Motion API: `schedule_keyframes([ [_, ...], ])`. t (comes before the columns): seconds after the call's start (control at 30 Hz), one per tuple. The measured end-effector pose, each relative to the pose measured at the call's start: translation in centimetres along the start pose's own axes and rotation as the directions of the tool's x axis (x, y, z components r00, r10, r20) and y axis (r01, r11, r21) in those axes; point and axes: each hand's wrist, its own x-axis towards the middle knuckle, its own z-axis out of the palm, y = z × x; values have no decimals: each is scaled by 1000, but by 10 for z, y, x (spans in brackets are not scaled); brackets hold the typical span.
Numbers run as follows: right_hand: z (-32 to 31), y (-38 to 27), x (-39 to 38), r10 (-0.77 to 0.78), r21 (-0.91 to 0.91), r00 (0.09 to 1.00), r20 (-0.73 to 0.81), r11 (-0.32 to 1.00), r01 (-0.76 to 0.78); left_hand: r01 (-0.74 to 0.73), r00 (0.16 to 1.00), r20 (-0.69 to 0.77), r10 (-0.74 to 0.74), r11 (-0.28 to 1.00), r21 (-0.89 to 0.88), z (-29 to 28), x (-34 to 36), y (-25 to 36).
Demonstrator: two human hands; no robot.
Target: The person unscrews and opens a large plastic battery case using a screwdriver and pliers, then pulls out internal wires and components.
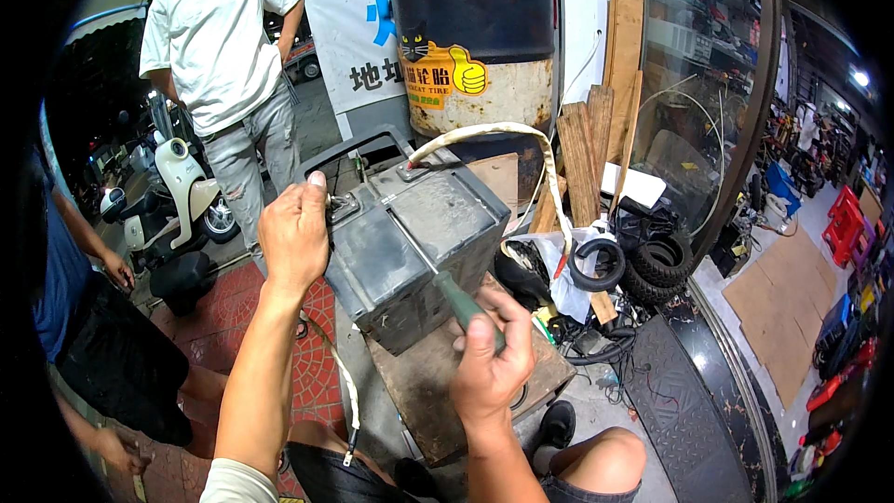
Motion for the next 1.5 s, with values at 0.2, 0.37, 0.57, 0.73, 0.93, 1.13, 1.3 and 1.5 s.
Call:
schedule_keyframes([
  [0.2,10,-6,8,-226,466,974,-13,860,206,-13,1000,3,13,1000,5,-1,0,1],
  [0.37,8,-22,23,-357,571,934,-16,764,301,-47,998,-30,46,999,-10,0,1,0],
  [0.57,9,-31,40,-405,503,912,59,801,324,-31,999,-26,30,999,-31,0,0,-2],
  [0.73,9,-47,49,-422,417,894,152,847,329,-40,999,-25,40,999,-12,1,0,0],
  [0.93,32,-110,84,-537,142,709,458,831,537,-28,999,-14,29,999,39,3,0,-4],
  [1.13,119,-138,141,-483,246,566,668,861,445,-1,1000,7,1,1000,21,0,0,-1],
  [1.3,172,-133,175,-441,205,591,675,882,424,12,1000,21,-12,999,34,-4,-1,6],
  [1.5,195,-112,201,-397,165,704,588,912,377,-22,1000,16,22,1000,3,-1,-6,14],
])
